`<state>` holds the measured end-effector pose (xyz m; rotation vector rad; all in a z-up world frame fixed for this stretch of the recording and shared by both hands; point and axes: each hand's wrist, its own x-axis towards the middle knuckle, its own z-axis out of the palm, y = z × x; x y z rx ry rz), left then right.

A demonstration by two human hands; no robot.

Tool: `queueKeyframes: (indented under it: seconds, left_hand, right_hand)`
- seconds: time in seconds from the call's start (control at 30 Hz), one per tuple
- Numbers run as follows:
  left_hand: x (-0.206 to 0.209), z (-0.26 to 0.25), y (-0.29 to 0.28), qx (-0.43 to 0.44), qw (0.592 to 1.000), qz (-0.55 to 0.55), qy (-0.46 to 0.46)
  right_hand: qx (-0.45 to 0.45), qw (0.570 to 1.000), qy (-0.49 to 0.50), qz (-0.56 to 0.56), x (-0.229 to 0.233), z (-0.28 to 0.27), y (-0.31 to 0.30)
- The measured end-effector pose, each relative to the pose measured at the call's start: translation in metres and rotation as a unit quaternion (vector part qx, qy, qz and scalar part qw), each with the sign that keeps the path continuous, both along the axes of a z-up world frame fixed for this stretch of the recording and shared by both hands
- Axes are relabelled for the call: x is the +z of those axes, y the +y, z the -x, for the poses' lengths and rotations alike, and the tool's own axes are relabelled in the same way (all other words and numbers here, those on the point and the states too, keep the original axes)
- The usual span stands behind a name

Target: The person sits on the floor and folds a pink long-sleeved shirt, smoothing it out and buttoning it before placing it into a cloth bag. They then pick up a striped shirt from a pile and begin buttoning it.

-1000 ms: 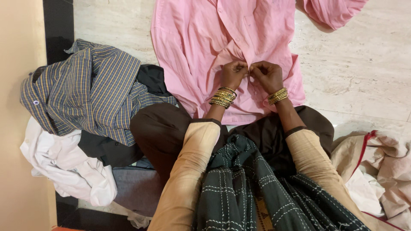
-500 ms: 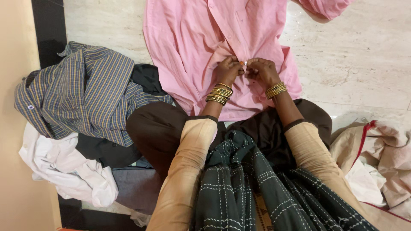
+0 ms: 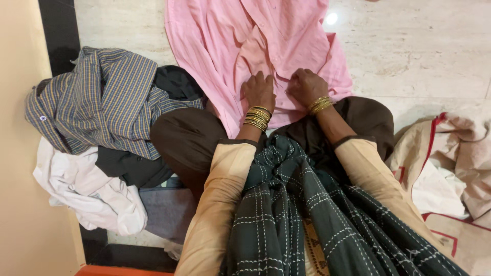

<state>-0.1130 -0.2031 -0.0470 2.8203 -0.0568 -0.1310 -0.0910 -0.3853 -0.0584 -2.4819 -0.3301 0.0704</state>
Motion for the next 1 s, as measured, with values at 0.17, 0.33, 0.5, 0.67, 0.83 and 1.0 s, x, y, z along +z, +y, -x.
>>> queueKeyframes:
  seconds: [0.17, 0.33, 0.5, 0.67, 0.83, 1.0]
  left_hand:
    - [-0.012, 0.012, -0.005, -0.028, 0.986, 0.091, -0.133]
    - [-0.059, 0.011, -0.037, -0.026, 0.979, 0.179, -0.096]
    - [-0.081, 0.01, -0.044, -0.008, 0.985, 0.145, -0.093]
    - [-0.071, 0.01, -0.039, 0.013, 0.984, 0.167, -0.056]
    - [-0.069, -0.001, -0.038, 0.142, 0.892, 0.426, 0.044]
    - [-0.079, -0.008, -0.035, 0.122, 0.855, 0.503, -0.009]
  right_hand:
    - [-0.08, 0.996, 0.041, -0.024, -0.015, -0.004, -0.008]
    - [-0.063, 0.995, 0.042, -0.065, -0.024, -0.004, -0.026]
    - [-0.012, 0.994, -0.069, 0.083, -0.044, -0.009, 0.001]
    - [-0.053, 0.998, -0.034, -0.011, -0.052, -0.017, -0.01]
    - [-0.142, 0.934, 0.207, -0.255, -0.033, -0.017, -0.045]
    - [-0.113, 0.968, 0.171, -0.143, -0.008, -0.005, -0.037]
